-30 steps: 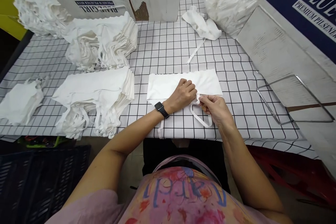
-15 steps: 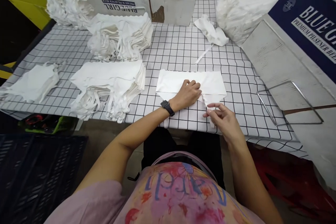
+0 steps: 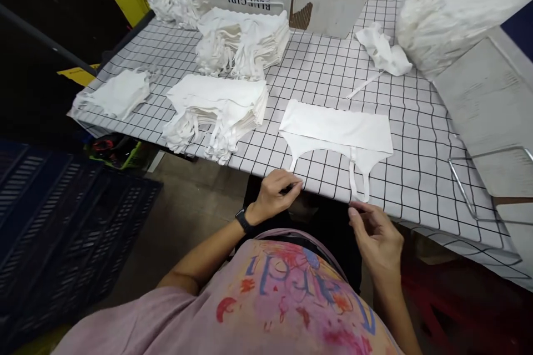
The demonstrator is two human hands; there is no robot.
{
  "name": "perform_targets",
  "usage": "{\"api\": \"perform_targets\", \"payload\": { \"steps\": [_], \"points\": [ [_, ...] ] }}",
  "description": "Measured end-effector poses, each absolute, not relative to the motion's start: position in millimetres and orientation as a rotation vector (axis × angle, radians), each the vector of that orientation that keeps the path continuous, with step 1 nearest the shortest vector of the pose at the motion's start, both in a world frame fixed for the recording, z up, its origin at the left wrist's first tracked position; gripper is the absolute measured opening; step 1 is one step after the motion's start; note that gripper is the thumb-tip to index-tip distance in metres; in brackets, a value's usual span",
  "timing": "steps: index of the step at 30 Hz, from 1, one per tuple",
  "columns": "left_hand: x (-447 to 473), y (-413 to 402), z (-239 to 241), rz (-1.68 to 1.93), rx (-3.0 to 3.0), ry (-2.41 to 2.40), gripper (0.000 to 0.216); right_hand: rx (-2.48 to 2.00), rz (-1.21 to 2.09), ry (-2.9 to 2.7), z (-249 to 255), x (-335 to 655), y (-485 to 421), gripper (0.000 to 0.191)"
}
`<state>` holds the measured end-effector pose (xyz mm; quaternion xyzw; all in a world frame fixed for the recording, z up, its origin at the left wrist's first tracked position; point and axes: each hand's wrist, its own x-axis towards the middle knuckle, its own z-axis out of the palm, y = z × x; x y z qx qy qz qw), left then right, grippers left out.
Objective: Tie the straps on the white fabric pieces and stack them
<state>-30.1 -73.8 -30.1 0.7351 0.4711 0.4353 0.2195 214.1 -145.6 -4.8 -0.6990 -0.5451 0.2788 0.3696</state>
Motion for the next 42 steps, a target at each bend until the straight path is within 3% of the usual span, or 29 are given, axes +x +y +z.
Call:
{"api": "perform_targets", "payload": {
  "steps": [4, 6, 9, 11, 16, 22, 30, 38, 42],
  "points": [
    [-56.5, -121.3, -52.6, 1.083, 1.715, 1.657, 0.039, -1.616, 1.237, -1.530, -32.3, 186.6, -140.6, 0.031],
    [-59.3, -127.8, -61.4, 1.050, 1.666, 1.715, 0.034, -1.562, 1.297, -1.596, -51.4, 170.1, -130.6, 0.034],
    [-53.5, -122.2, -70.8, 1.010, 1.617, 1.717, 0.018, -1.549, 1.176, -1.775, -74.6, 144.2, -113.1, 0.037],
    [-47.4, -116.1, -75.0, 0.986, 1.481, 1.642, 0.029, -1.553, 1.111, -1.892, -79.3, 130.4, -105.8, 0.034],
    [-40.9, -120.5, -74.8, 0.996, 1.055, 1.314, 0.034, -1.501, 1.015, -1.994, -45.2, 125.1, -109.4, 0.027],
    [-46.2, -139.6, -71.4, 0.920, 1.211, 1.485, 0.048, -1.343, 0.466, -2.121, -9.4, 134.4, -65.0, 0.044],
    [-66.1, -155.6, -75.5, 0.984, 1.532, 1.686, 0.022, -1.411, 0.367, -2.522, -25.9, 124.1, -19.9, 0.071],
    [-86.8, -163.5, -55.8, 0.713, 0.542, 0.951, 0.044, -1.427, 0.341, -2.464, -33.8, 122.2, -24.5, 0.077],
    [-89.4, -155.3, -77.0, 0.546, 0.674, 0.968, 0.051, -1.442, 0.358, -2.440, -39.9, 121.5, -23.7, 0.079]
  ]
}}
